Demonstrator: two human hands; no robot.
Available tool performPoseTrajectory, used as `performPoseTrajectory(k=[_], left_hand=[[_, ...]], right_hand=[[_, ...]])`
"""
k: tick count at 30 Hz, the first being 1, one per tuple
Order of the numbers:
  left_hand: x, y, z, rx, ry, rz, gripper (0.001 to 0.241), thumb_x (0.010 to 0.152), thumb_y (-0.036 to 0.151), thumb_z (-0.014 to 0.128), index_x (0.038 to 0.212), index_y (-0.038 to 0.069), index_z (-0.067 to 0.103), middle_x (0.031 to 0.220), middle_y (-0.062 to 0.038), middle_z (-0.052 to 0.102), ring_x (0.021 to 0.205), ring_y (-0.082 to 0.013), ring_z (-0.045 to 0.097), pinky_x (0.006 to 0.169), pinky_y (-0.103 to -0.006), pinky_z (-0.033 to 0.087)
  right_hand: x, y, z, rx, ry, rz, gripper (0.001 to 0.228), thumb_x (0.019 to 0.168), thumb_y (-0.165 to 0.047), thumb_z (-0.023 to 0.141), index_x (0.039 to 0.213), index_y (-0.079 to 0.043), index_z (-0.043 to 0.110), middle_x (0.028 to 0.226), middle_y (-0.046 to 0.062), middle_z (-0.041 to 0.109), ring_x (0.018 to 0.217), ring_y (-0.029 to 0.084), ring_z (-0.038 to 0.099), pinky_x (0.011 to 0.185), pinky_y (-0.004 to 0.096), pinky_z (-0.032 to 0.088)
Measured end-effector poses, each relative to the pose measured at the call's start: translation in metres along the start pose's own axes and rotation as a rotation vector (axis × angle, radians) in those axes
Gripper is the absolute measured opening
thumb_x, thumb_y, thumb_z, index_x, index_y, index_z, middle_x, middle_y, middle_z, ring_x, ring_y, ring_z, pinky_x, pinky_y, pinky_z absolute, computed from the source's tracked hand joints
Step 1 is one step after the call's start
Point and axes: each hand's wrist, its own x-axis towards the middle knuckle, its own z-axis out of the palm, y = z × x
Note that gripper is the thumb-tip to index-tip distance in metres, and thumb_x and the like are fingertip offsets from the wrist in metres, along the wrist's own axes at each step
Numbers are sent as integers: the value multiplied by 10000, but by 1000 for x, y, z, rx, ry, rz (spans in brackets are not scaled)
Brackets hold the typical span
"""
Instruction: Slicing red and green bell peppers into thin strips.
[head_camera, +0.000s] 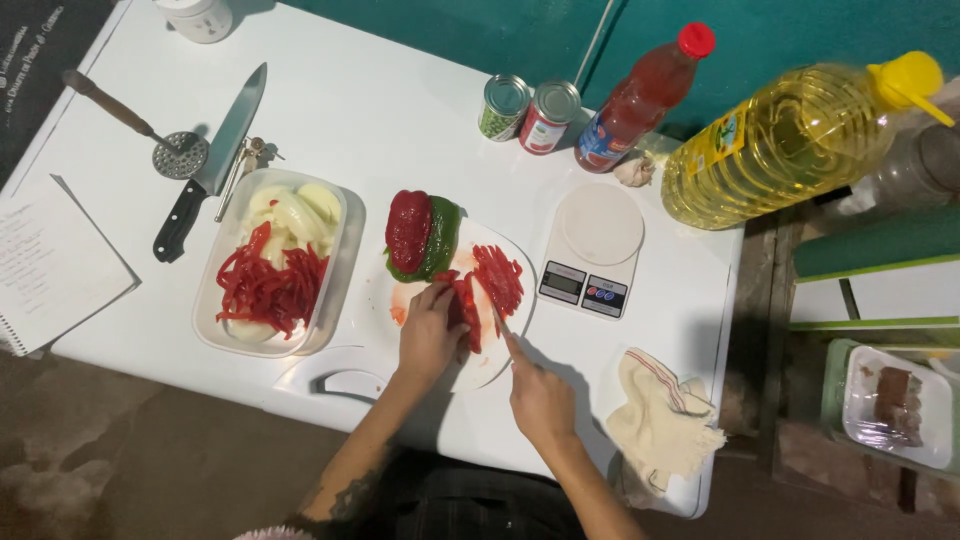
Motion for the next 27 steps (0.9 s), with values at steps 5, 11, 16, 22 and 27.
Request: performPoseTrajectory(k=[5,11,16,22,27], left_hand=[[5,20,-15,39,-57,-20,614,741,150,814,1324,69,641,1421,-108,537,1267,-360,497,1008,-441,492],[7,3,-8,286,-53,251,492,781,239,759,1232,74,650,1472,-102,525,1394,-342,425,1051,-501,412],[13,-13,4,318,-82,314,566,785,246,756,1295,47,617,1502,-105,521,1463,-299,380,1106,-501,365],[19,2,-11,214,-223,243,728,722,258,819,1378,62,574,1517,-58,515,1455,-232,390,1104,-490,368],[18,2,-9,229,-293,148,835,625,239,874,1385,76,569,1509,-35,519,1410,-221,445,1054,-465,429]], right_hand=[[-1,-11,8,119,64,-34,604,918,-102,573,1510,-181,490,800,246,717,693,440,699,671,559,558],[10,-16,30,201,70,-92,641,897,-50,566,1525,-140,470,882,256,728,731,448,701,682,550,560],[27,-23,33,194,109,-120,628,902,-49,573,1519,-125,480,899,264,731,726,441,709,676,540,570],[41,-28,30,182,158,-137,587,906,-59,581,1488,-81,511,901,275,735,682,427,722,635,532,583],[48,-30,30,141,60,-89,567,927,-64,551,1491,-59,501,853,262,738,653,390,736,608,504,596]])
